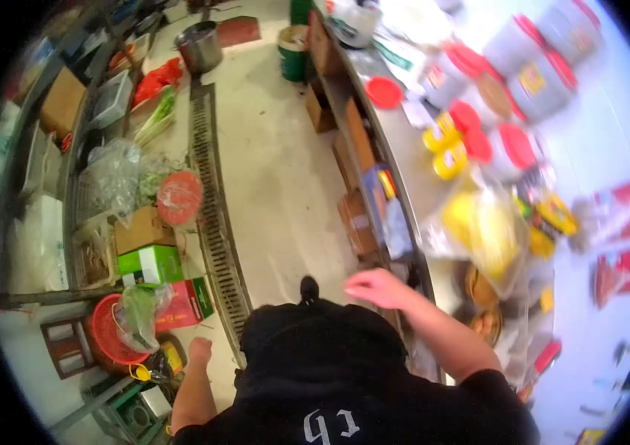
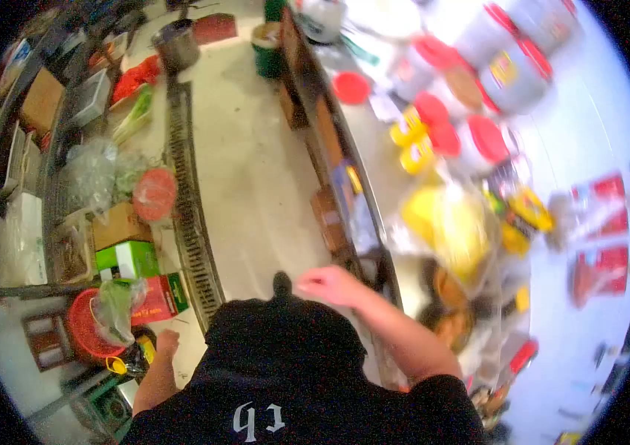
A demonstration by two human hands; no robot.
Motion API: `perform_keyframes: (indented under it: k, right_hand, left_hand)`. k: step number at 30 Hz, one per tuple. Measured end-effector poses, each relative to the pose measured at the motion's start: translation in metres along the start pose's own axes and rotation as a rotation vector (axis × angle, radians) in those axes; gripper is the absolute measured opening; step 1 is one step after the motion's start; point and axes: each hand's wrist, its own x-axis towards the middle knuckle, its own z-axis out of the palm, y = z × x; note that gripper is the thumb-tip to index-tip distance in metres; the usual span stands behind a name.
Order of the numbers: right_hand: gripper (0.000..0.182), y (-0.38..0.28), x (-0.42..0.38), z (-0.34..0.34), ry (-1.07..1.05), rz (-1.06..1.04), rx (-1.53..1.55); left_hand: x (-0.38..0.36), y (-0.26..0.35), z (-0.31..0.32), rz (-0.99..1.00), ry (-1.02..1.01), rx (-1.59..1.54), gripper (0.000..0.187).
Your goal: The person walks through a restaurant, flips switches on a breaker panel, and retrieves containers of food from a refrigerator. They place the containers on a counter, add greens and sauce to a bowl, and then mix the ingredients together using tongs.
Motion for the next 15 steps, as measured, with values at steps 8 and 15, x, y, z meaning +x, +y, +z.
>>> perform_keyframes:
  k: [8,15]
  right_hand:
    - [0.036,-0.206,0.347,-0.130,-0.142,-0.337,-0.380]
    - [0.041,-0.139,0.511,-0.303,0.110,0.409,-0.021]
  left_hand:
    - [0.145,0.047,-0.135,-0.372,-0.158,-0.596,0.022]
    - [0.441,0.017,-0.344,-0.035,-0.425,-0.260,0.025]
